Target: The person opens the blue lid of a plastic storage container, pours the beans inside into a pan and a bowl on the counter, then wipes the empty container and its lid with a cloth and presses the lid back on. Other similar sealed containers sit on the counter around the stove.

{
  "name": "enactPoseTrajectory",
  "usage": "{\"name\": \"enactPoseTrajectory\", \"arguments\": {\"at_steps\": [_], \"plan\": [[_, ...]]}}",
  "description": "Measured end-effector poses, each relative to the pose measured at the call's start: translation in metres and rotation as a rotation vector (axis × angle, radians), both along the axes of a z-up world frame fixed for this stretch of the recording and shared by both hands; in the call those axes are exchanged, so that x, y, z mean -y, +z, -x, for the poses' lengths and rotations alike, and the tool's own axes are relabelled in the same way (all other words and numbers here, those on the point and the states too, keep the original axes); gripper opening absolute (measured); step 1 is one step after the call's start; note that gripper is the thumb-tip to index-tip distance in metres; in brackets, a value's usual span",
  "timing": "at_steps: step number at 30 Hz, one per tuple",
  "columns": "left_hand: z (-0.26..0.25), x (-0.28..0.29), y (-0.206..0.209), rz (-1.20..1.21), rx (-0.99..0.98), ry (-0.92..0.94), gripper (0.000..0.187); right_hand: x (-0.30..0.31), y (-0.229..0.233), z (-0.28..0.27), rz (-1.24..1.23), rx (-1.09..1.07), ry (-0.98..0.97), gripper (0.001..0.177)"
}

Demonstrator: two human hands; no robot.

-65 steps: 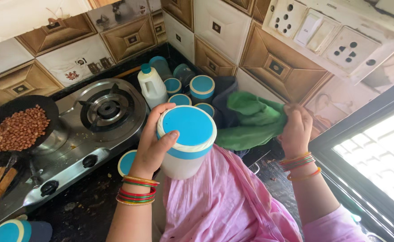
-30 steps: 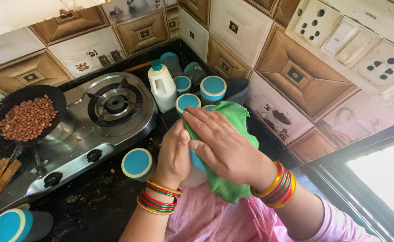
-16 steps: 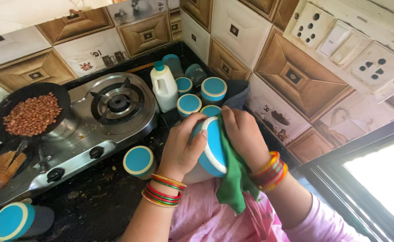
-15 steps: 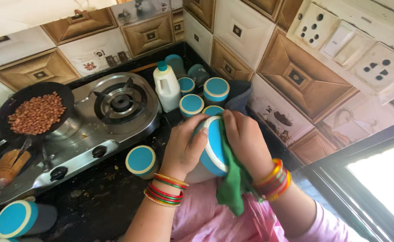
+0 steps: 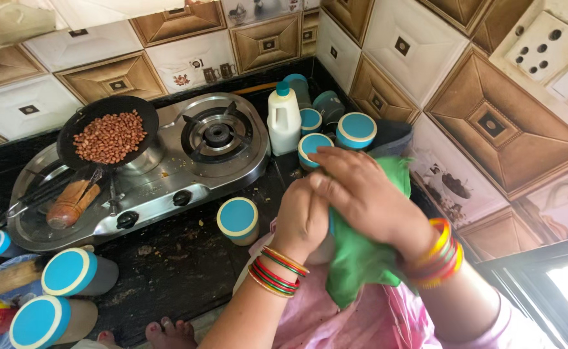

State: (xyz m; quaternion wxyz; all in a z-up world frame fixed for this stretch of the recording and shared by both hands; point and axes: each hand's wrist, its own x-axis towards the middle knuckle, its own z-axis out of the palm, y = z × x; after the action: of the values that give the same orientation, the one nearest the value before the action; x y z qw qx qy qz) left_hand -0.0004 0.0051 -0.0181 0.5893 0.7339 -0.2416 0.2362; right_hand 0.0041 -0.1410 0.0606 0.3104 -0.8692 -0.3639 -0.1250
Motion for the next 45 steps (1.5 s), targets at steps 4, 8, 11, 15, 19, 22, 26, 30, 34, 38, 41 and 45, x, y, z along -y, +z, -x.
{"name": "enactPoseTrajectory", "arguments": {"at_steps": [4, 8, 11, 15, 19, 22, 26, 30, 34, 38, 41, 45], "plan": [[0.003, -0.005, 0.012, -0.061, -0.075, -0.053, 0.044, 0.018, -0.021, -0.036, -0.01, -0.505, -0.168, 0.041], [0.007, -0.002, 0.025, -0.069, -0.08, -0.024, 0.054, 0.044, -0.055, -0.059, -0.306, -0.643, -0.154, 0.042], [0.004, 0.002, 0.023, -0.036, -0.234, 0.022, 0.052, 0.058, -0.08, -0.056, -0.665, -0.948, -0.227, 0.04], [-0.006, -0.007, 0.001, 0.144, -0.271, 0.048, 0.05, 0.043, -0.104, -0.013, -1.395, -1.142, -0.14, 0.046], [-0.014, -0.017, -0.023, 0.32, -0.328, 0.186, 0.051, -0.014, -0.105, 0.045, -1.417, -0.643, -0.301, 0.057], [-0.002, -0.011, -0.033, 0.492, -0.37, 0.206, 0.055, -0.025, -0.08, 0.062, -0.973, -0.215, -0.252, 0.06], [0.009, 0.007, -0.027, 0.654, -0.239, 0.044, 0.048, 0.001, -0.043, 0.055, -0.609, -0.023, -0.306, 0.053], [0.005, -0.013, 0.003, 0.093, -0.218, 0.021, 0.048, 0.013, -0.031, 0.048, -0.424, -0.035, -0.286, 0.052], [0.015, -0.014, 0.029, -0.332, -0.403, 0.27, 0.068, 0.0, -0.037, 0.055, -0.254, 0.223, -0.102, 0.052], [0.023, -0.012, 0.044, -0.341, -0.465, 0.253, 0.069, -0.002, -0.035, 0.05, -0.193, 0.163, -0.083, 0.05], [0.023, -0.009, 0.042, -0.3, -0.314, 0.171, 0.067, 0.008, -0.036, 0.04, -0.233, 0.024, -0.107, 0.05], [0.023, -0.013, 0.035, -0.299, -0.253, 0.19, 0.075, 0.023, -0.054, 0.005, -0.346, -0.471, -0.072, 0.05]]}}
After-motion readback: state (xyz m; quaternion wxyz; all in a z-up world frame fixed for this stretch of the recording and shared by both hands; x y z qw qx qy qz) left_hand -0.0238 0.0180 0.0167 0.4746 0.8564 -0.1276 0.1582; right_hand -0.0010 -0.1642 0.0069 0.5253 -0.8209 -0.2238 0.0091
